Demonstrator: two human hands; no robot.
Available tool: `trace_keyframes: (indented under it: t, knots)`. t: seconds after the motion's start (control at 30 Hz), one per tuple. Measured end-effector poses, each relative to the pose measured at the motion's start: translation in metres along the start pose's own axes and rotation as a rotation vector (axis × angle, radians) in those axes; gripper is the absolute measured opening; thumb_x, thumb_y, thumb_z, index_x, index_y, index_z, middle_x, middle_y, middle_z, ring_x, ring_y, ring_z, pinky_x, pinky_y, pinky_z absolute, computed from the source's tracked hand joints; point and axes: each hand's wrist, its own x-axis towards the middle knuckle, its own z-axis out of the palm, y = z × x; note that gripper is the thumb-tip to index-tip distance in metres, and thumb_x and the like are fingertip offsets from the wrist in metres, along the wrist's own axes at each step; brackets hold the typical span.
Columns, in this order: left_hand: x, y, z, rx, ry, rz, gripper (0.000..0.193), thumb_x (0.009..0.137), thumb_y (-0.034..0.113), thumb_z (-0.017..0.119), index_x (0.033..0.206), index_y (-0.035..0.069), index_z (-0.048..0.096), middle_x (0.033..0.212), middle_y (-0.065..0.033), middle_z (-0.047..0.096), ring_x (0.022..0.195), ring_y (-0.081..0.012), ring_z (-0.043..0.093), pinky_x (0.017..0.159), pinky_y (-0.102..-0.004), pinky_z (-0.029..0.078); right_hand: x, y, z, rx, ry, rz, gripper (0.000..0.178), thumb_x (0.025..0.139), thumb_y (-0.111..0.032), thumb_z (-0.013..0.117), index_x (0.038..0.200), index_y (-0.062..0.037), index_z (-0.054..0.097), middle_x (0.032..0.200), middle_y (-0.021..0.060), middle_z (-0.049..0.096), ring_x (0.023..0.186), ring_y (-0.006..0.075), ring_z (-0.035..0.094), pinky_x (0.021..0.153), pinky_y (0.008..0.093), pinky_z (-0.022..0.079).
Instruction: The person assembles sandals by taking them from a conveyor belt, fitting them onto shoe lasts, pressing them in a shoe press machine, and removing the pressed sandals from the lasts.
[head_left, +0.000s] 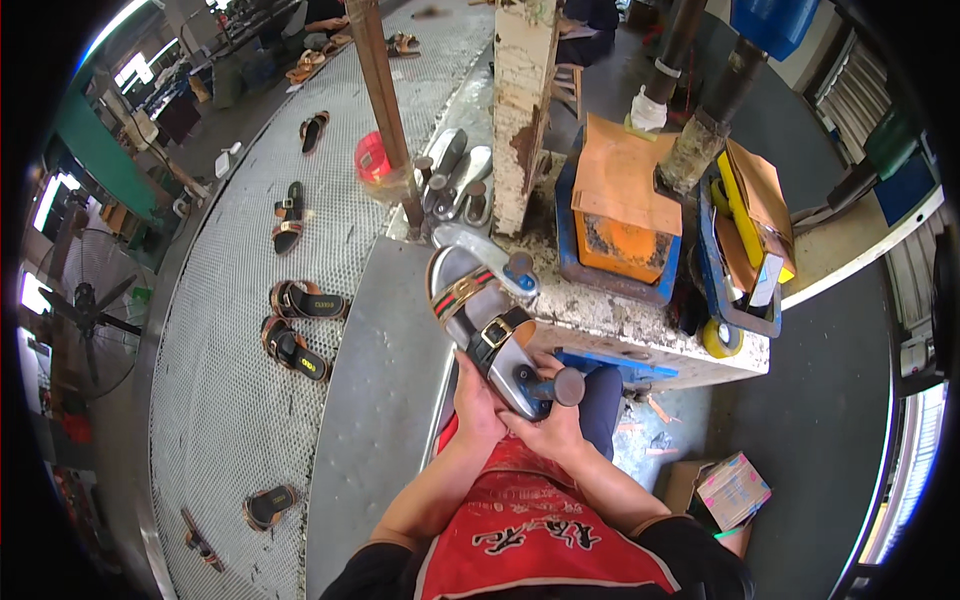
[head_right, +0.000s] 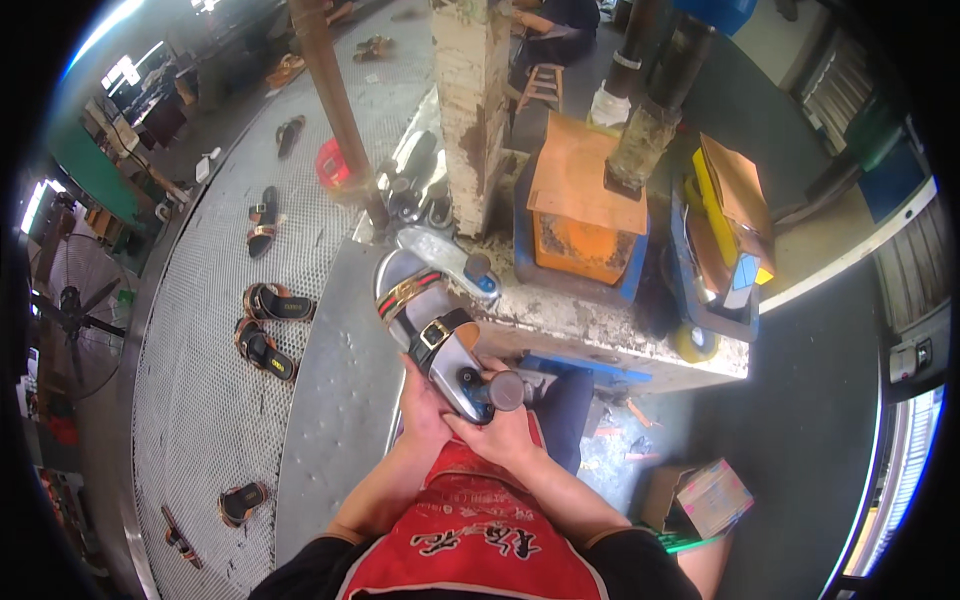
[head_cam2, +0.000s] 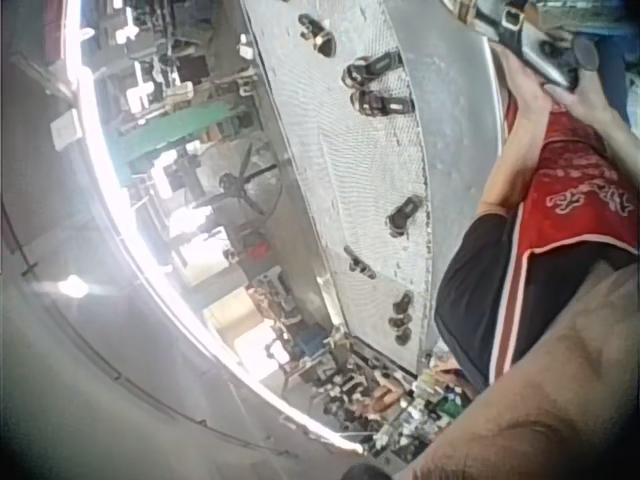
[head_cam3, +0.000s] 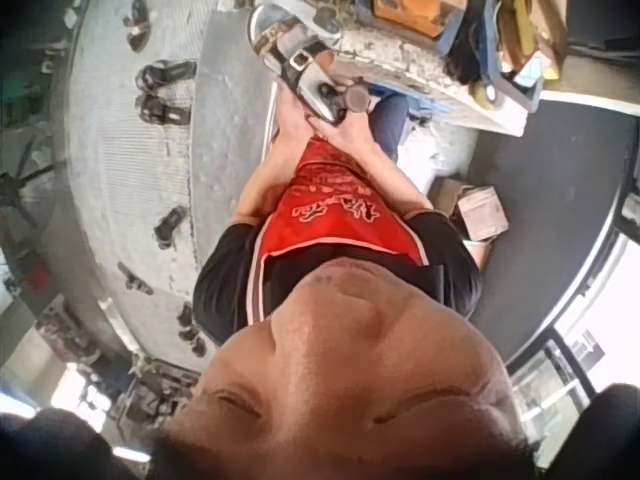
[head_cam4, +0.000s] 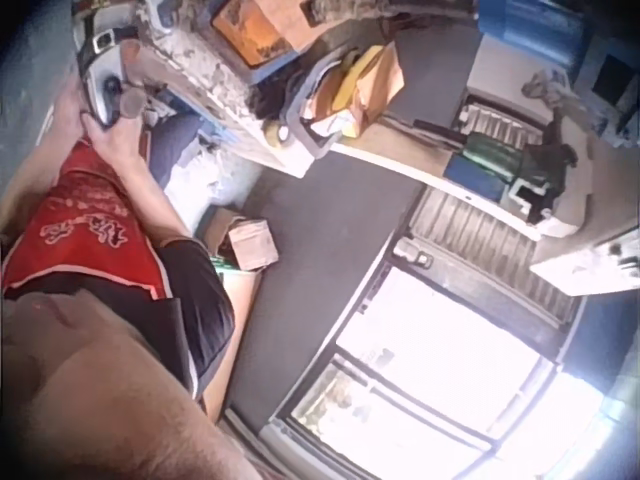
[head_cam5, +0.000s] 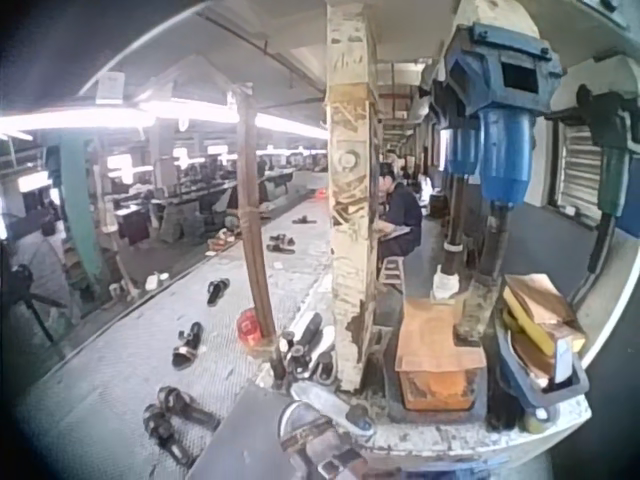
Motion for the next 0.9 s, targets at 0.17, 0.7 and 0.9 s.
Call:
trace_keyframes:
  t: [0.17, 0.7, 0.9]
  knots:
    - [-0.004, -0.005, 0.02, 0.061, -0.081, 0.004, 0.068, 0.112, 0.062, 0.034, 0.153, 0.009, 0.049, 0.144, -0.0099, 0.063, 0.13, -0.0268, 0.062, 0.111, -0.0458, 0.05, -0.009, 0.017, 0.011, 0.035, 0.178, 0.051, 0.077, 0.07, -0.02, 0.096, 0.13, 0.0021, 0.053, 0.133, 0.022, 0.061, 0.121, 0.0329, 0.064, 0.101, 0.0426, 0.053]
    - [0.037, -0.001, -0.077, 0.644, 0.274, 0.174, 0.056, 0.112, 0.044, 0.049, 0.141, -0.002, 0.061, 0.129, -0.0202, 0.071, 0.121, -0.0298, 0.067, 0.108, -0.0435, 0.051, 0.126, 0.032, -0.085, -0.331, 0.613, 0.042, 0.062, 0.075, -0.016, 0.089, 0.127, -0.0012, 0.059, 0.117, 0.0196, 0.064, 0.104, 0.0379, 0.068, 0.09, 0.0443, 0.054]
    - [-0.006, 0.057, -0.15, 0.998, 0.537, 0.366, 0.052, 0.114, 0.04, 0.045, 0.132, -0.004, 0.066, 0.126, -0.0187, 0.072, 0.12, -0.0272, 0.068, 0.106, -0.0399, 0.049, 0.203, 0.083, -0.11, -0.449, 0.73, 0.086, 0.064, 0.074, -0.018, 0.087, 0.124, 0.0029, 0.053, 0.129, 0.0235, 0.056, 0.114, 0.0502, 0.06, 0.093, 0.0539, 0.054]
